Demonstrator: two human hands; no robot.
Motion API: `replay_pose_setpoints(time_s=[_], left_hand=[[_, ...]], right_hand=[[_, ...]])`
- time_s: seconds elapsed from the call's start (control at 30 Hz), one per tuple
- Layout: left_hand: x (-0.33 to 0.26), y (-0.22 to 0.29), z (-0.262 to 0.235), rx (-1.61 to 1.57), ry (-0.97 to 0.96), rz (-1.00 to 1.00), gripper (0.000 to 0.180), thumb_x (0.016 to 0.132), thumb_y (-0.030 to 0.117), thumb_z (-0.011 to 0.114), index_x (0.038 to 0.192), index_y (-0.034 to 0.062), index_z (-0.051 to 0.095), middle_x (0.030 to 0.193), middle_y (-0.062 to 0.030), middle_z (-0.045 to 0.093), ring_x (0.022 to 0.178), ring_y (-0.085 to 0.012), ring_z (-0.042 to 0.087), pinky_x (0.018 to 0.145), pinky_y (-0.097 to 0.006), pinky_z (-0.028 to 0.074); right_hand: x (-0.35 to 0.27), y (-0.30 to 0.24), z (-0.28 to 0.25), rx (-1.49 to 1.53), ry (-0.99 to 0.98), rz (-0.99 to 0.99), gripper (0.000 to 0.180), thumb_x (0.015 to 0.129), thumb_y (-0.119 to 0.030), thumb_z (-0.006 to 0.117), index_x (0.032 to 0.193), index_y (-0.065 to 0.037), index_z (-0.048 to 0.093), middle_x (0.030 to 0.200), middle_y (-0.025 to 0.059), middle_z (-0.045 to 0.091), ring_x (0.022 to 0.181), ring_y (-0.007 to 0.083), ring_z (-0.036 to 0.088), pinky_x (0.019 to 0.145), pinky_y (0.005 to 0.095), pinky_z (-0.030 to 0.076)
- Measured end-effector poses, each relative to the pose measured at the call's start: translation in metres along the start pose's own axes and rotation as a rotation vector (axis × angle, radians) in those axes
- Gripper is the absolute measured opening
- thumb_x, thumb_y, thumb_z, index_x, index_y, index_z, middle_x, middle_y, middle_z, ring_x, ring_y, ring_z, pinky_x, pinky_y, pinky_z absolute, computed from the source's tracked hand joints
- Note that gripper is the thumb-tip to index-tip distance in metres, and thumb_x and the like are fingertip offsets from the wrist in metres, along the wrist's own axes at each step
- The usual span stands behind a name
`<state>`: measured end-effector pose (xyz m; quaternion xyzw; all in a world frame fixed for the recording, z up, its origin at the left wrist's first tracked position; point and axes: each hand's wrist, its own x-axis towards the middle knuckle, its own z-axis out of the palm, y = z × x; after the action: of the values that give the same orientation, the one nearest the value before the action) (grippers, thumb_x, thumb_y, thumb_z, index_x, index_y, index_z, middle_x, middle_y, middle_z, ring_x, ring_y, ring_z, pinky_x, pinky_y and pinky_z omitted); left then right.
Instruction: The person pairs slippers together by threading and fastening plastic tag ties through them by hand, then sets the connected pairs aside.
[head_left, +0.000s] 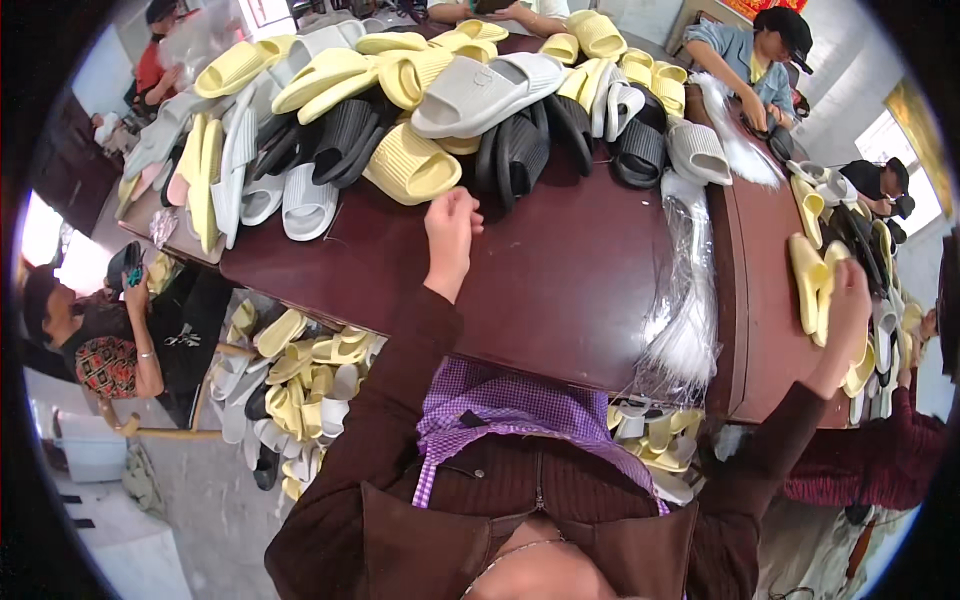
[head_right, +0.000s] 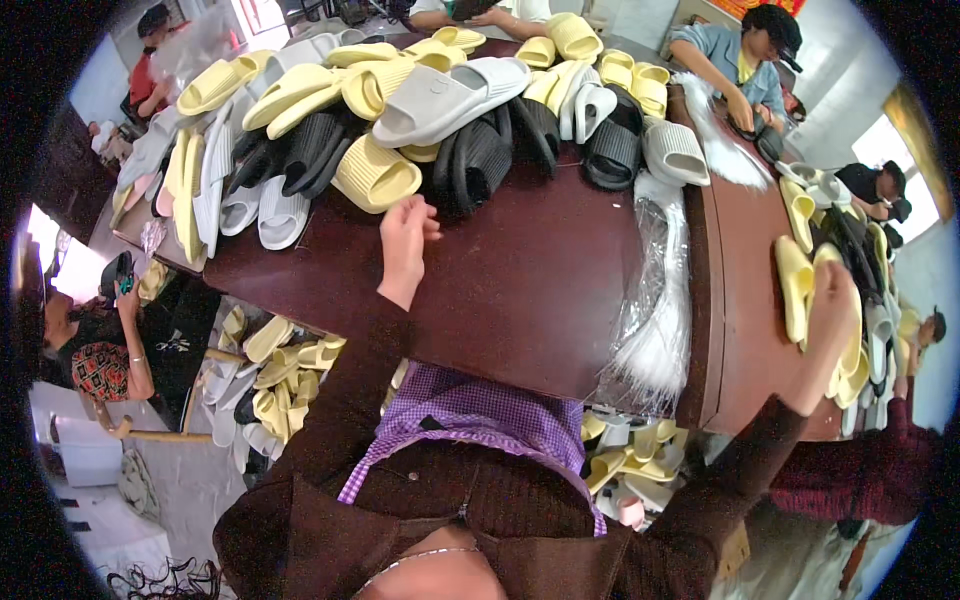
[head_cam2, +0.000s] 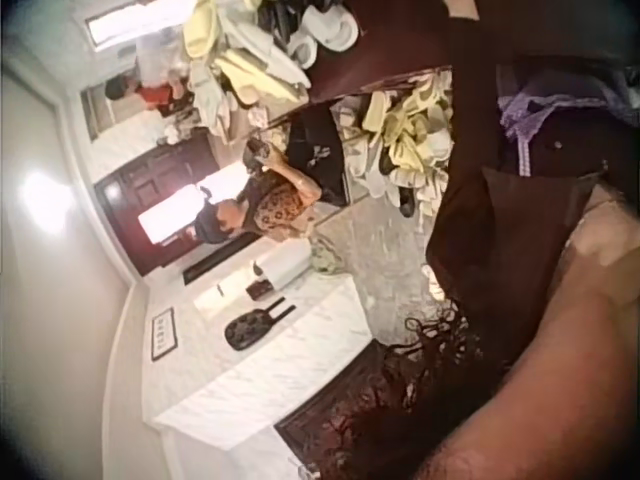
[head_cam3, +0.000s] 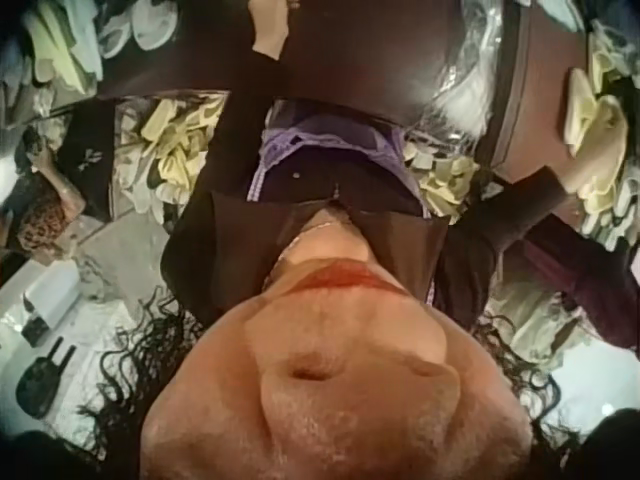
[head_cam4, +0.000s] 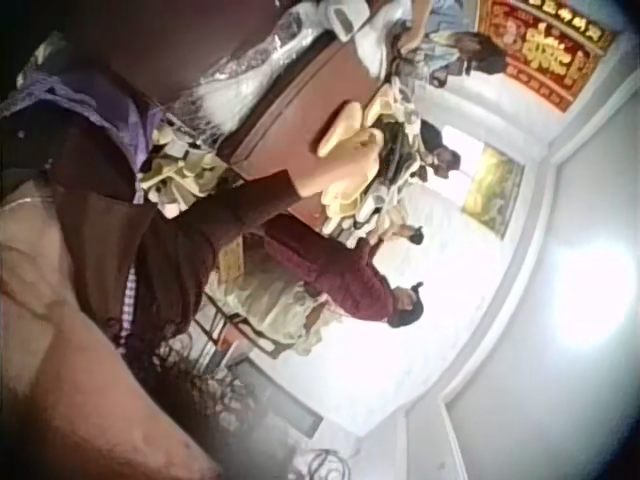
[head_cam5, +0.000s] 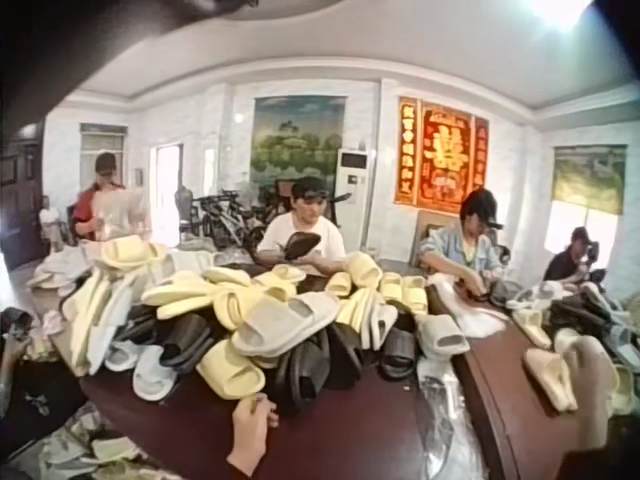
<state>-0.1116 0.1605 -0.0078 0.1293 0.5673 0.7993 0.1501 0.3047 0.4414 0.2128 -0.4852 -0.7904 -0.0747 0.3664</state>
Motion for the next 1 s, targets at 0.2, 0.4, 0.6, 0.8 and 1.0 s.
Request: replay_pose_setpoints(time_s=[0.2,0.4,0.6,0.8,1.0], left_hand=[[0.073,0.057,0.013,-0.261,-0.051,-0.168,0.029,0.097,0.024,0.047,0.109,-0.0016,0.049,0.092,-0.0154,0.063,0.067,-0.0191,0.06,0.057,-0.031,0.051],[0.133,0.045,0.009,-0.435,0.056,-0.371,0.028,0.094,0.027,0.048,0.105,0.0004,0.052,0.087,-0.0177,0.064,0.065,-0.0239,0.063,0.053,-0.034,0.051],[0.084,0.054,-0.008,-0.481,-0.057,-0.293,0.027,0.093,0.021,0.045,0.106,-0.0017,0.05,0.086,-0.0192,0.064,0.063,-0.0223,0.061,0.052,-0.034,0.05],[-0.017,0.065,-0.025,-0.453,-0.235,-0.24,0.024,0.091,0.017,0.047,0.1,-0.0042,0.054,0.081,-0.0183,0.063,0.056,-0.0202,0.057,0.047,-0.034,0.048],[-0.072,0.046,-0.04,-0.387,-0.277,-0.307,0.023,0.09,0.015,0.046,0.102,-0.0043,0.053,0.079,-0.0166,0.062,0.055,-0.0199,0.057,0.045,-0.035,0.048]], right_hand=[[-0.109,-0.071,0.05,0.462,-0.207,-0.06,0.018,0.091,-0.013,0.058,0.101,0.0,0.065,0.074,0.0012,0.061,0.061,0.0076,0.053,0.053,0.0229,0.043],[-0.187,-0.141,0.093,0.815,-0.516,-0.127,0.013,0.089,-0.01,0.061,0.096,0.0,0.067,0.068,0.0008,0.061,0.06,0.0062,0.055,0.054,0.0216,0.044],[-0.19,-0.136,0.092,0.953,-0.64,-0.083,0.016,0.089,-0.01,0.06,0.1,0.001,0.066,0.076,0.0022,0.064,0.065,0.0077,0.057,0.057,0.0217,0.047],[-0.175,-0.143,0.086,1.167,-0.615,0.187,0.029,0.092,-0.014,0.056,0.116,0.002,0.056,0.094,0.0063,0.064,0.071,0.009,0.057,0.06,0.0216,0.047],[-0.175,-0.157,0.097,1.452,-0.408,0.322,0.039,0.096,-0.02,0.052,0.125,0.005,0.048,0.1,0.0092,0.062,0.072,0.0102,0.057,0.058,0.0226,0.047]])
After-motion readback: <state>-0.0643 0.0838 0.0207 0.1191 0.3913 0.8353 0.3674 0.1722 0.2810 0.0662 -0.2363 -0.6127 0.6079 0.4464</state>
